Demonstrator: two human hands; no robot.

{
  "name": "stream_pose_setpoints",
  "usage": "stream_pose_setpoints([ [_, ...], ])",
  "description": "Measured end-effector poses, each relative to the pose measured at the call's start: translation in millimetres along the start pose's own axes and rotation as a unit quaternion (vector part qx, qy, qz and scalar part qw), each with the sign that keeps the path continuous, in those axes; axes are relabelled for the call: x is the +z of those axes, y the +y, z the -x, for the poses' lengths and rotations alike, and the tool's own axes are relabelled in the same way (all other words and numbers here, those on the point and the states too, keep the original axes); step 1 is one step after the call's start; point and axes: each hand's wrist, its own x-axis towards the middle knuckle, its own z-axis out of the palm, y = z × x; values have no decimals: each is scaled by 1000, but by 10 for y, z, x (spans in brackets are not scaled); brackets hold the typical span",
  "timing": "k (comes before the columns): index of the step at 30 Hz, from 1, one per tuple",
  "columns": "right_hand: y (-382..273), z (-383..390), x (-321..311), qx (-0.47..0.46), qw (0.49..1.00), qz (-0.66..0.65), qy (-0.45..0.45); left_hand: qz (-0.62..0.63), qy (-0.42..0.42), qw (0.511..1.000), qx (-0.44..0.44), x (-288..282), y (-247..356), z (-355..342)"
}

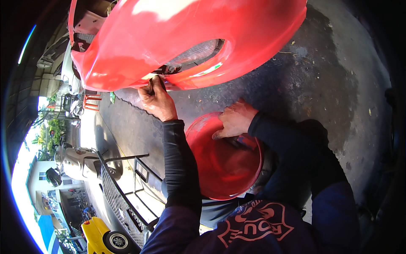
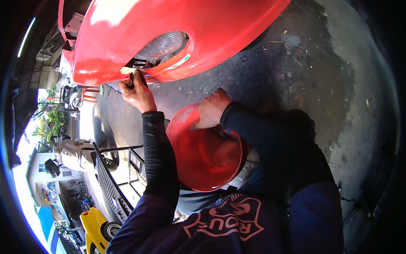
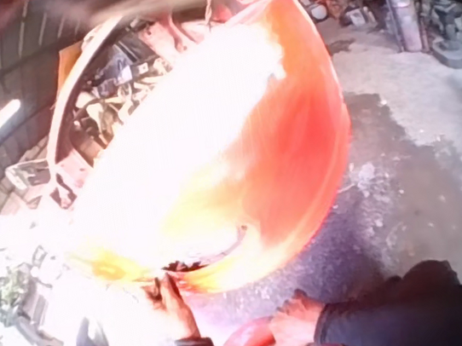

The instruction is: The person sands the surface of a red car bumper with a sanding block, repeatedly dipping the block into a red bucket of water. The person works on the lower edge and around the headlight opening of the bumper.

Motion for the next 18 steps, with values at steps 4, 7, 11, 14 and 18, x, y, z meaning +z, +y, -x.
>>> stream_pose_setpoints([
  [4, -12, -44, 9, -7, 1000, -14, -21, -3, -33, 998, 44, 81, 107, -22],
  [7, -6, -46, 13, -1, 1000, -22, -15, 12, -33, 999, 32, 106, 128, -3],
  [11, -1, 0, 6, 2, 1000, -20, -5, 13, 31, 999, -30, 74, 77, 39],
  [14, 0, 29, 0, 1, 999, -22, -23, -35, 11, 998, 53, 1, 67, -22],
  [18, -19, 23, -32, 2, 999, -17, -33, 29, 9, 999, 39, -7, 92, -96],
])
